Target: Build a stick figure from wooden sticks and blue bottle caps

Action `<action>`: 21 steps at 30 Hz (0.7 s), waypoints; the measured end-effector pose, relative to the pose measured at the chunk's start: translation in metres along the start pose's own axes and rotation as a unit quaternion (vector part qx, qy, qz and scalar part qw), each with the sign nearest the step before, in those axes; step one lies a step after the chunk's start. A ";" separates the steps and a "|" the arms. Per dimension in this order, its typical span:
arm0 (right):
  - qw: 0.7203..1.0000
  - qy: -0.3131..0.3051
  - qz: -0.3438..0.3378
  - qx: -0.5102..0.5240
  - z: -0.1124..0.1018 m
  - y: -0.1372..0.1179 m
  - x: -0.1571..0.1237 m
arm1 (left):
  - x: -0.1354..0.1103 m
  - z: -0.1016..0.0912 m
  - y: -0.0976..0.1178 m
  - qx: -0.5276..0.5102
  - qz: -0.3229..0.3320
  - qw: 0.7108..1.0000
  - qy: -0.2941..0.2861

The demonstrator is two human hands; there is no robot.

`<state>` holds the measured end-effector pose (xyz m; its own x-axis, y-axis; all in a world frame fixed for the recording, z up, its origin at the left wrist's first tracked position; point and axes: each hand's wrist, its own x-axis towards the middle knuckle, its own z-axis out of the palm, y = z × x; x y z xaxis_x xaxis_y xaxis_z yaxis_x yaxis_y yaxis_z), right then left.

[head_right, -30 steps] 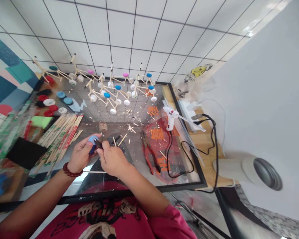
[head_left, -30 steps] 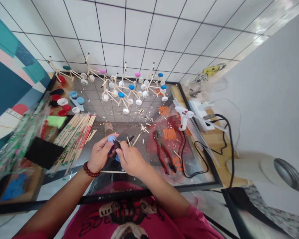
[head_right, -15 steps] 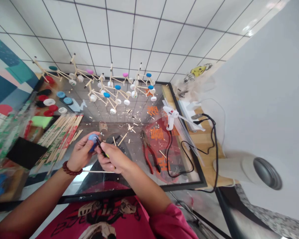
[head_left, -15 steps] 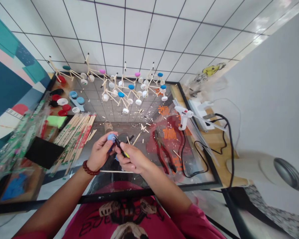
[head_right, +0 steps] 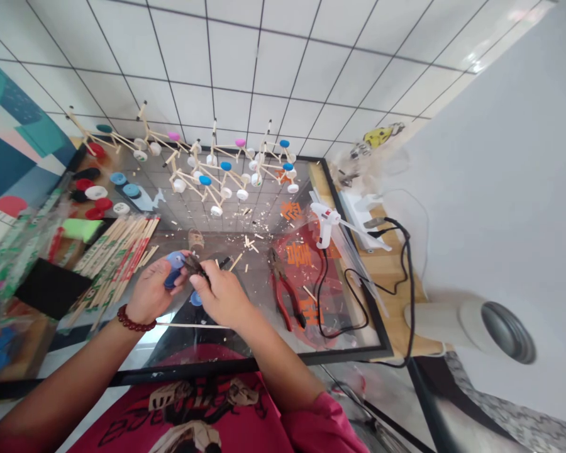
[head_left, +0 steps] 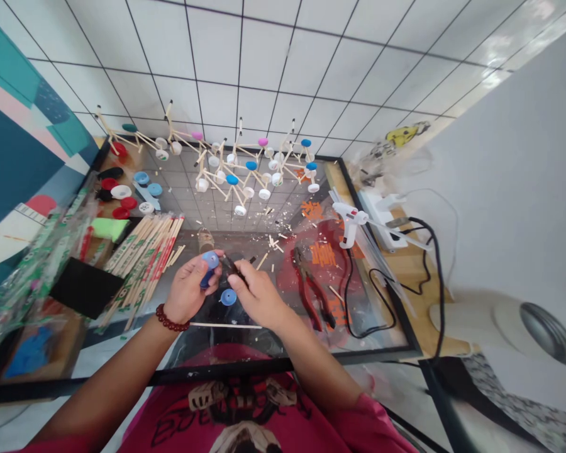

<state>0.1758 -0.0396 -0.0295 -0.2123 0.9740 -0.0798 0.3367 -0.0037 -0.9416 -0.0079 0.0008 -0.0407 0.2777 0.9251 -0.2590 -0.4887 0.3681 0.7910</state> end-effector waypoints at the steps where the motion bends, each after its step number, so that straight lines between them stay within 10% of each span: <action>1: 0.998 -0.003 -0.013 -0.066 0.001 0.000 0.000 | 0.000 0.000 -0.001 0.003 0.002 1.000 -0.004; 10: 0.978 -0.043 0.001 -0.205 0.015 0.000 0.000 | -0.004 0.000 -0.011 0.084 0.044 0.995 -0.013; 21: 0.994 -0.044 -0.075 -0.074 0.018 0.008 0.001 | -0.005 -0.002 -0.013 0.142 0.087 0.985 -0.033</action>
<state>0.1614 -0.0424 -0.0427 -0.3467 0.9377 0.0232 0.4251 0.1791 -0.8873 -0.0046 -0.0085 -0.0502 0.2686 0.9602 -0.0768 -0.2842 0.1552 0.9461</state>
